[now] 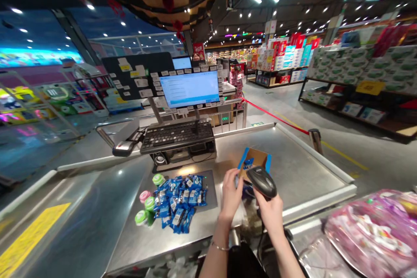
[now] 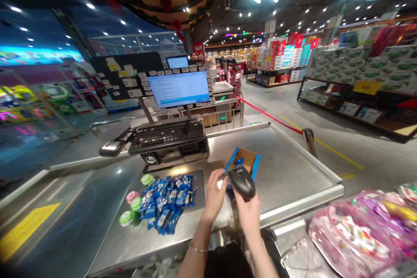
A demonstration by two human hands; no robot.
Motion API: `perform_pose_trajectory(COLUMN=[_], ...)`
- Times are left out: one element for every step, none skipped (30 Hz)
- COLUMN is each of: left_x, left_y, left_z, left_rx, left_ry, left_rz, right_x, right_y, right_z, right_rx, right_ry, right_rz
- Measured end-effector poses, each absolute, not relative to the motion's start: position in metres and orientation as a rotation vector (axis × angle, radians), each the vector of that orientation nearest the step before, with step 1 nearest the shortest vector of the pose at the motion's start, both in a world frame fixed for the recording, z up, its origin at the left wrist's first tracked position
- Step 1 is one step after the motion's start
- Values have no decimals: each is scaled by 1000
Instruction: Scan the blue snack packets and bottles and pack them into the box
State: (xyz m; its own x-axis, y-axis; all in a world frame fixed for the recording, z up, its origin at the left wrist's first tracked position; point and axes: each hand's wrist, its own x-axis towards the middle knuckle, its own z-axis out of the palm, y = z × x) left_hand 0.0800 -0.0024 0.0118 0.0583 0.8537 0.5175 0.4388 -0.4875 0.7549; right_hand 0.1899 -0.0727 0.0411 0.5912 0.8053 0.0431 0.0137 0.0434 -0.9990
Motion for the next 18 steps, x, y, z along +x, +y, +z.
perform_pose_trajectory(left_x=[95,107,117,126,133,140,147,153,160,167,174,181,187,192,197,200,203,204], left_y=[-3,-2,0,3,8,13,20,28,37,47,58,70,81,93,103,113,120,126], left_z=[11,9,5,0,-5,-11,-16,-21,-24,-26,-27,-27,-26,-26,-25,-26,-27,-30], left_rx=[1967,1987,2001,2010,2014,2015,2018,2029,2050,2079,2116,2152,2180,2196,2201,2197,2186,2170], left_ry=[1231,1198,1192,1203,1222,1247,1278,1323,1382,1456,1545,1630,1698,1747,1779,1798,1810,1821], left_rz=[1368,1329,1298,1272,1246,1216,1177,1122,1048,953,835,706,587,495,433,396,378,366], right_x=[200,209,218,226,234,240,246,251,256,260,264,268,271,274,277,279,280,282], right_y=[-73,-74,-74,-74,-73,-72,-70,-69,-67,-65,-63,-61,-60,-59,-59,-59,-59,-59], right_z=[41,41,40,39,38,36,34,32,30,27,24,22,20,18,16,15,14,14], right_rx=[-1412,-1410,-1409,-1411,-1414,-1418,-1419,-1415,-1405,-1391,-1376,-1365,-1361,-1363,-1373,-1387,-1405,-1424], right_ry=[-730,-710,-689,-663,-637,-612,-589,-565,-546,-531,-521,-514,-512,-512,-511,-507,-500,-492], right_rz=[675,647,621,599,586,582,585,590,598,602,605,604,606,612,623,635,651,662])
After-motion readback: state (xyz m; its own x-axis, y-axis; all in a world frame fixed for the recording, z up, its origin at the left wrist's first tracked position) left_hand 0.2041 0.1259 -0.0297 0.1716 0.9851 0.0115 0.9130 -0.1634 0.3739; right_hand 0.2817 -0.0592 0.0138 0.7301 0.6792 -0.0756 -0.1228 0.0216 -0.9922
